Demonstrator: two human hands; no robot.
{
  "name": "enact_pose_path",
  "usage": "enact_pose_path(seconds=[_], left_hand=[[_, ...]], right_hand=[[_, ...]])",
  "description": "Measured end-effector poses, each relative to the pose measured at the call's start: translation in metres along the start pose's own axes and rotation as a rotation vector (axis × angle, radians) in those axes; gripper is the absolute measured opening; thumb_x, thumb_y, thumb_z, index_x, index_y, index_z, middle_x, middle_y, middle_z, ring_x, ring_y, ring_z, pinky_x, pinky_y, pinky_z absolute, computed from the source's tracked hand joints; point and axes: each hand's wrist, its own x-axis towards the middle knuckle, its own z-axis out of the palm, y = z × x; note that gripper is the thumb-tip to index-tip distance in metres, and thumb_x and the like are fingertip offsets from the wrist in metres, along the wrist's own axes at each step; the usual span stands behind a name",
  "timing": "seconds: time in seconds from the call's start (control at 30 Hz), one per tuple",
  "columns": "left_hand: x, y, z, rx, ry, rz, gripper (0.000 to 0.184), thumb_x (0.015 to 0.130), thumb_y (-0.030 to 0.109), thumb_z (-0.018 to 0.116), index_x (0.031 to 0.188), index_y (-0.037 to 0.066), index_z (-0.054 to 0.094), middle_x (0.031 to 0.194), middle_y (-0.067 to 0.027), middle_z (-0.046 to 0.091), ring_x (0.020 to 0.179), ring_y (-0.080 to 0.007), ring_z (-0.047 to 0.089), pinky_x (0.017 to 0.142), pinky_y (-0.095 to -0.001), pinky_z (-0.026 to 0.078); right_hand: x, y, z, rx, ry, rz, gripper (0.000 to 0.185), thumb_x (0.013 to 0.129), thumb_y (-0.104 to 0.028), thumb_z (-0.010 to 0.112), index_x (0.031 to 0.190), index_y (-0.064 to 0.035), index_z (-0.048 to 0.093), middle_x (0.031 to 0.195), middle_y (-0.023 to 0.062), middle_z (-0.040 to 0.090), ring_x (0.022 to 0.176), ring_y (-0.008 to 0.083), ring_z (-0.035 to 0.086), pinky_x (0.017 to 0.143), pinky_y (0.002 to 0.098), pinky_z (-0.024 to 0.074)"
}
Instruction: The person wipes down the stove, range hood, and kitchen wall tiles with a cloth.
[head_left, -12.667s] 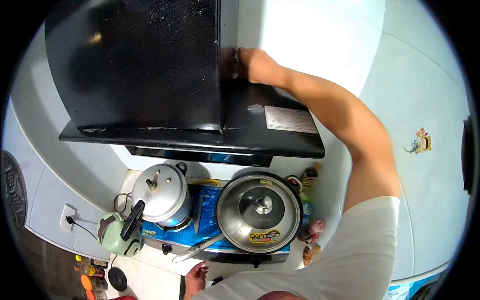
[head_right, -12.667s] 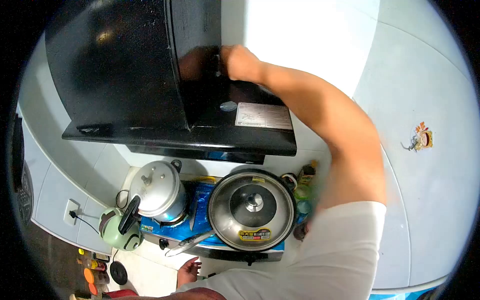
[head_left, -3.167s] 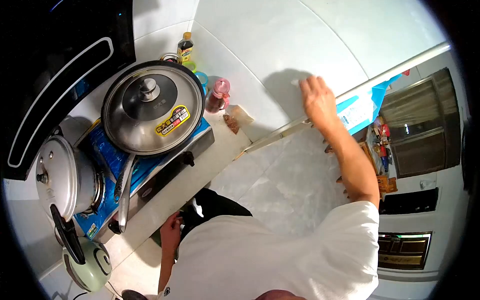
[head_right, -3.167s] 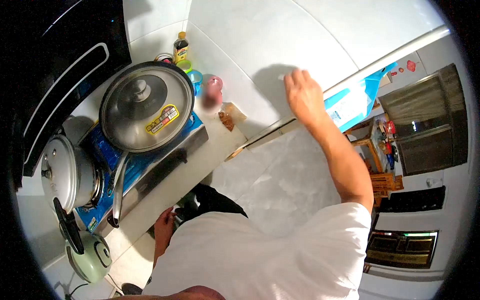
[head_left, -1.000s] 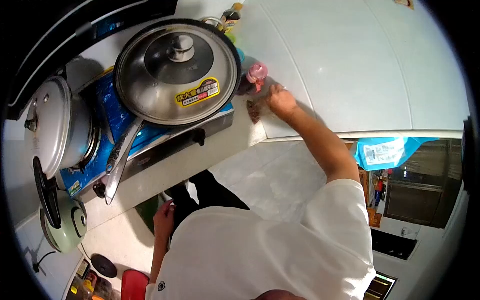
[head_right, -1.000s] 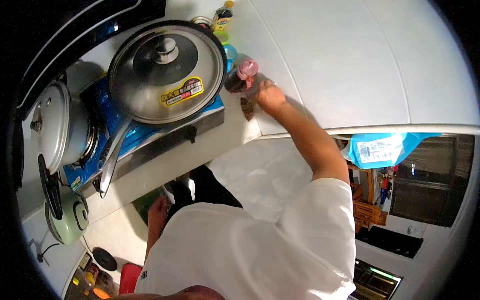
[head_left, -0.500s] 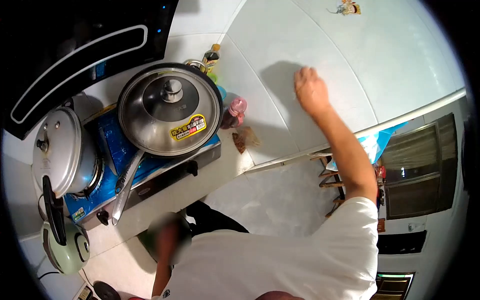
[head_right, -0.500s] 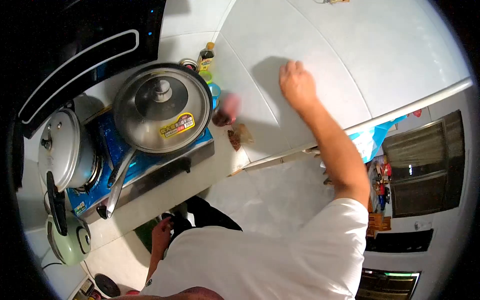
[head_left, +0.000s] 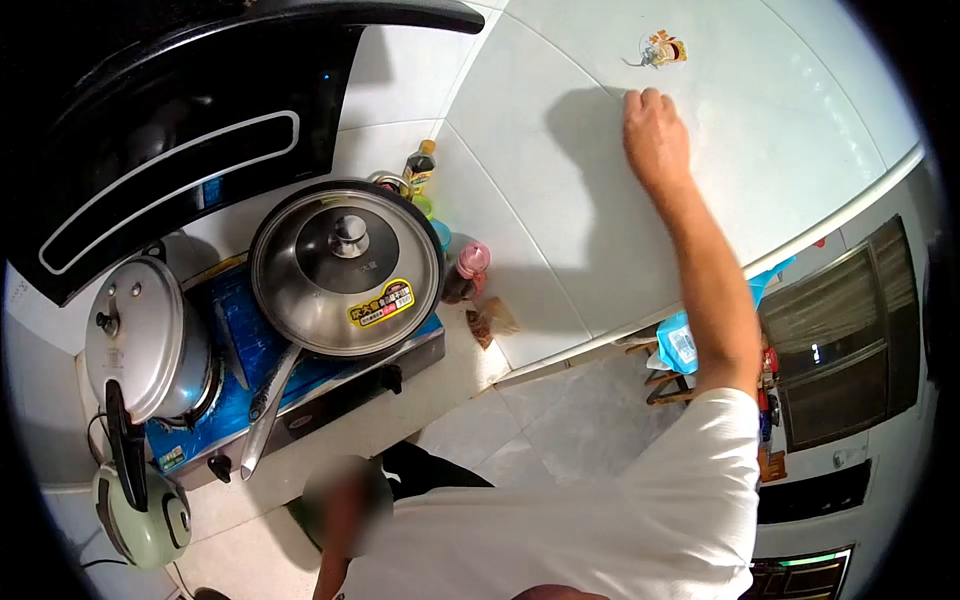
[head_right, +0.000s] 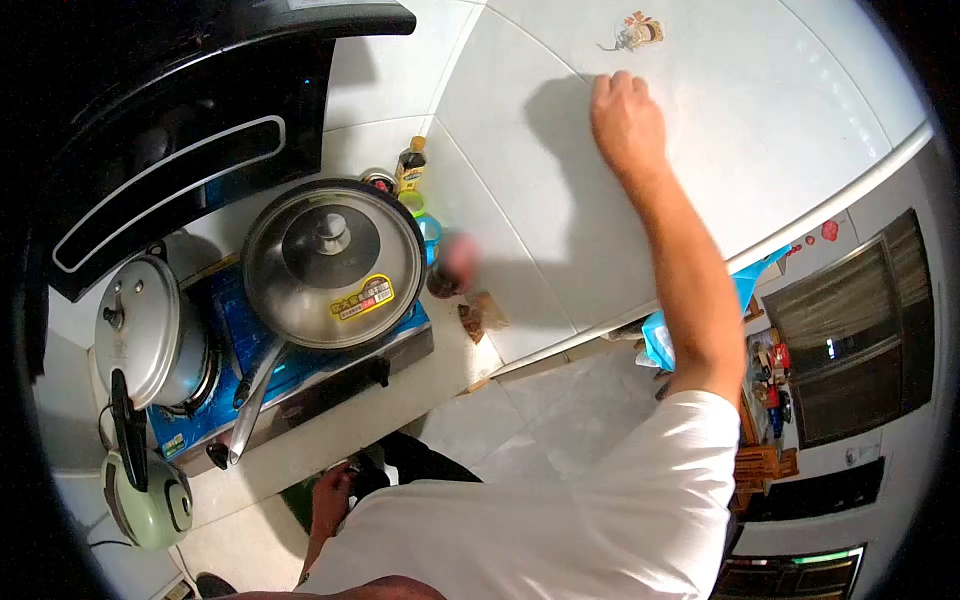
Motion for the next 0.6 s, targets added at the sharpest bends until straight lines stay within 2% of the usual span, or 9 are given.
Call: enact_pose_path(seconds=[0.03,0.1,0.2,0.3,0.4,0.43,0.47,0.5,0.6], left_hand=[[-0.001,-0.002,0.003,0.008,0.015,0.046,0.032,0.101,0.014,0.054,0.128,0.004,0.066,0.106,-0.0133,0.075,0.089,-0.0201,0.07,0.081,-0.0319,0.053],[-0.007,0.011,0.001,0.033,-0.018,0.026,0.032,0.101,0.014,0.054,0.129,0.004,0.065,0.105,-0.0129,0.075,0.087,-0.0203,0.07,0.078,-0.0324,0.054],[-0.008,0.034,-0.01,0.032,-0.026,-0.019,0.033,0.1,0.013,0.054,0.129,0.004,0.065,0.102,-0.0121,0.075,0.081,-0.0201,0.069,0.072,-0.0332,0.054],[-0.01,0.018,-0.004,-0.058,0.0,-0.041,0.033,0.1,0.013,0.053,0.129,0.004,0.065,0.101,-0.0121,0.075,0.077,-0.0187,0.068,0.068,-0.0335,0.053],[-0.004,-0.009,-0.003,-0.039,-0.042,-0.134,0.033,0.1,0.013,0.053,0.129,0.004,0.065,0.104,-0.0138,0.074,0.076,-0.0193,0.069,0.068,-0.033,0.053],[0.001,-0.019,0.002,-0.143,-0.042,-0.117,0.034,0.1,0.013,0.052,0.13,0.004,0.065,0.106,-0.0137,0.074,0.076,-0.0184,0.069,0.068,-0.0327,0.053],[0.003,-0.024,0.002,-0.244,-0.043,-0.101,0.034,0.1,0.012,0.052,0.13,0.003,0.065,0.107,-0.0137,0.074,0.076,-0.0176,0.068,0.067,-0.0324,0.053],[0.005,-0.019,0.0,-0.242,-0.042,-0.087,0.034,0.1,0.012,0.052,0.13,0.003,0.065,0.107,-0.0137,0.074,0.076,-0.0176,0.068,0.067,-0.0324,0.053],[0.0,0.002,-0.009,0.12,0.022,0.053,0.035,0.1,0.014,0.052,0.131,0.001,0.063,0.107,-0.0139,0.074,0.081,-0.0191,0.069,0.073,-0.0342,0.055]], right_hand=[[-0.009,-0.014,0.009,0.006,0.01,0.043,0.005,0.083,-0.005,0.058,0.087,-0.0021,0.059,0.087,0.013,0.058,0.083,0.029,0.063,0.058,0.0375,0.0588],[-0.039,-0.044,0.045,-0.04,0.014,-0.107,0.005,0.084,-0.006,0.058,0.087,-0.0016,0.059,0.086,0.0139,0.058,0.083,0.0298,0.064,0.056,0.0392,0.0583],[-0.016,-0.028,0.033,0.023,-0.014,-0.124,0.005,0.084,-0.006,0.058,0.087,-0.0011,0.059,0.085,0.0147,0.058,0.084,0.0301,0.064,0.055,0.0403,0.0576],[0.03,0.019,-0.003,0.004,-0.031,0.046,0.009,0.085,-0.005,0.058,0.093,-0.0002,0.06,0.091,0.0147,0.058,0.084,0.0302,0.063,0.059,0.0391,0.0584],[0.002,-0.011,0.019,0.016,0.023,0.003,0.011,0.085,-0.006,0.058,0.094,0.0004,0.061,0.093,0.0157,0.059,0.085,0.0306,0.063,0.061,0.0386,0.0585],[-0.015,-0.032,0.029,0.021,-0.088,0.019,0.013,0.089,-0.007,0.055,0.098,-0.0019,0.062,0.095,0.0162,0.06,0.087,0.0322,0.064,0.07,0.0431,0.0584],[-0.036,-0.051,0.051,0.029,0.021,-0.094,0.011,0.088,-0.008,0.056,0.094,-0.0006,0.063,0.091,0.0164,0.059,0.085,0.032,0.064,0.07,0.0424,0.0593],[-0.043,-0.073,0.04,-0.011,-0.254,-0.156,0.011,0.087,-0.008,0.057,0.09,0.0001,0.063,0.09,0.0162,0.058,0.083,0.0314,0.064,0.069,0.0404,0.0603],[-0.022,-0.044,0.037,0.03,-0.135,-0.145,0.01,0.085,-0.008,0.058,0.09,0.0,0.062,0.09,0.0157,0.059,0.081,0.0304,0.063,0.062,0.039,0.0592]])
